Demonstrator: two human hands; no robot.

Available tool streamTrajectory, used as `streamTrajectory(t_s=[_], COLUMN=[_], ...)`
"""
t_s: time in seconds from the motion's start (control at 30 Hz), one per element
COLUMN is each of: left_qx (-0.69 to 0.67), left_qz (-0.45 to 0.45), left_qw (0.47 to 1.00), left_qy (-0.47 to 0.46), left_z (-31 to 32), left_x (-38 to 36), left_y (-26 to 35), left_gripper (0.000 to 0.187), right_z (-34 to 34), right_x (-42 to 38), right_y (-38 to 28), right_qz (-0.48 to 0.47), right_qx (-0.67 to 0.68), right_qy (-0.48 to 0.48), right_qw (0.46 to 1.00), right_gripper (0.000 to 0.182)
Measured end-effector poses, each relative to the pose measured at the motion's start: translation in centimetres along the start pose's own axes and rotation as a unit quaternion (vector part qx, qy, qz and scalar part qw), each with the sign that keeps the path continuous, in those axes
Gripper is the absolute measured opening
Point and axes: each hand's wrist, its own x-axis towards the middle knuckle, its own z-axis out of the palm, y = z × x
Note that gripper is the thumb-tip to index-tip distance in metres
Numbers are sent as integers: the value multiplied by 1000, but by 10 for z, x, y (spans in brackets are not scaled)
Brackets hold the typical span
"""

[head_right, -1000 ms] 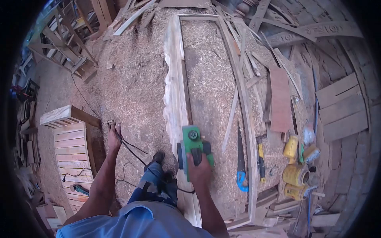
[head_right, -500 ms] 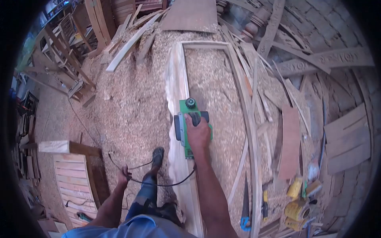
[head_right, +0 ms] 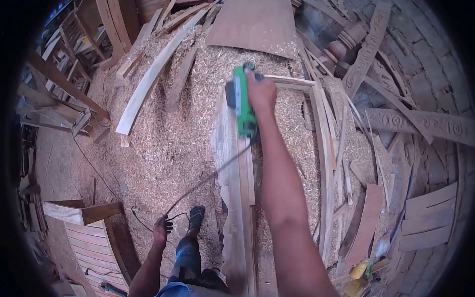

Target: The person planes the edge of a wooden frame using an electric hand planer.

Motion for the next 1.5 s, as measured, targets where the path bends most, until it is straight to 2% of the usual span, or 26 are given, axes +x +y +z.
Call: streamTrajectory(t_s=[0.07,0.13,0.2,0.23,0.3,0.33,0.37,0.43,0.5,0.57,0.6,0.63,0.7,0.73,0.77,0.8,0.87,0.97,1.07,1.1,1.2,1.23,1.27,1.33,1.47,1.5], left_qx=[-11,-9,-32,-47,-67,-78,-88,-114,-90,-51,-27,4,103,149,232,277,358,370,248,290,265,234,203,140,132,132], left_qz=[-1,22,-14,-28,-40,-25,-53,-99,-100,-92,-84,-88,-46,-23,83,107,152,119,102,78,34,82,80,76,43,52], left_qw=[1000,1000,999,998,997,996,995,988,990,993,995,995,993,988,969,955,918,907,951,941,954,968,976,987,990,989], left_qy=[-4,-13,-17,-21,-24,-25,-2,40,49,50,47,53,40,34,21,-11,-74,-161,-156,-156,-136,-25,-23,-17,-3,43], left_z=[9,16,20,15,5,-9,-22,-53,-93,-125,-137,-148,-162,-168,-176,-171,-139,-103,-93,-90,-85,-85,-84,-81,-83,-73], left_x=[11,6,-11,-24,-43,-54,-61,-84,-93,-104,-109,-111,-118,-117,-98,-111,-153,-182,-124,-129,-121,-92,-88,-82,-58,-59], left_y=[-14,-30,-40,-50,-64,-81,-91,-106,-143,-174,-188,-204,-233,-249,-283,-279,-259,-234,-287,-262,-219,-250,-241,-215,-181,-167], left_gripper=[61,60,65,67,74,71,69,65,69,72,73,69,62,58,55,57,60,63,65,67,69,65,64,62,59,60], right_z=[21,14,10,5,-5,-11,-12,-31,-73,-99,-111,-124,-157,-162,-178,-192,-216,-229,-217,-207,-173,-161,-151,-135,-103,-93], right_x=[42,24,10,-8,-49,-68,-87,-168,-264,-371,-425,-478,-584,-630,-673,-712,-771,-778,-731,-712,-638,-611,-582,-518,-401,-369], right_y=[-3,-20,-20,-6,29,50,82,131,161,205,229,254,288,324,343,361,396,399,381,370,328,310,293,264,194,175], right_qz=[-59,-25,-42,-41,-38,-40,-100,-151,-62,-39,-64,-44,20,7,-10,-24,44,52,64,49,13,9,5,-12,-41,-53], right_qx=[-44,-15,-1,7,-16,-26,-53,-47,4,33,-50,-47,-50,-81,-67,-64,-35,-14,-37,-25,-23,-43,-62,8,19,15], right_qy=[50,-8,-25,-33,14,37,62,107,3,7,51,35,-8,12,5,20,-4,-15,-17,-1,30,29,29,29,36,35], right_qw=[996,1000,999,999,999,998,992,982,998,999,995,997,999,997,998,997,998,998,997,998,999,999,998,999,998,998], right_gripper=[67,68,69,70,69,69,69,62,53,48,45,45,44,43,44,40,33,28,26,26,27,27,27,30,32,33])
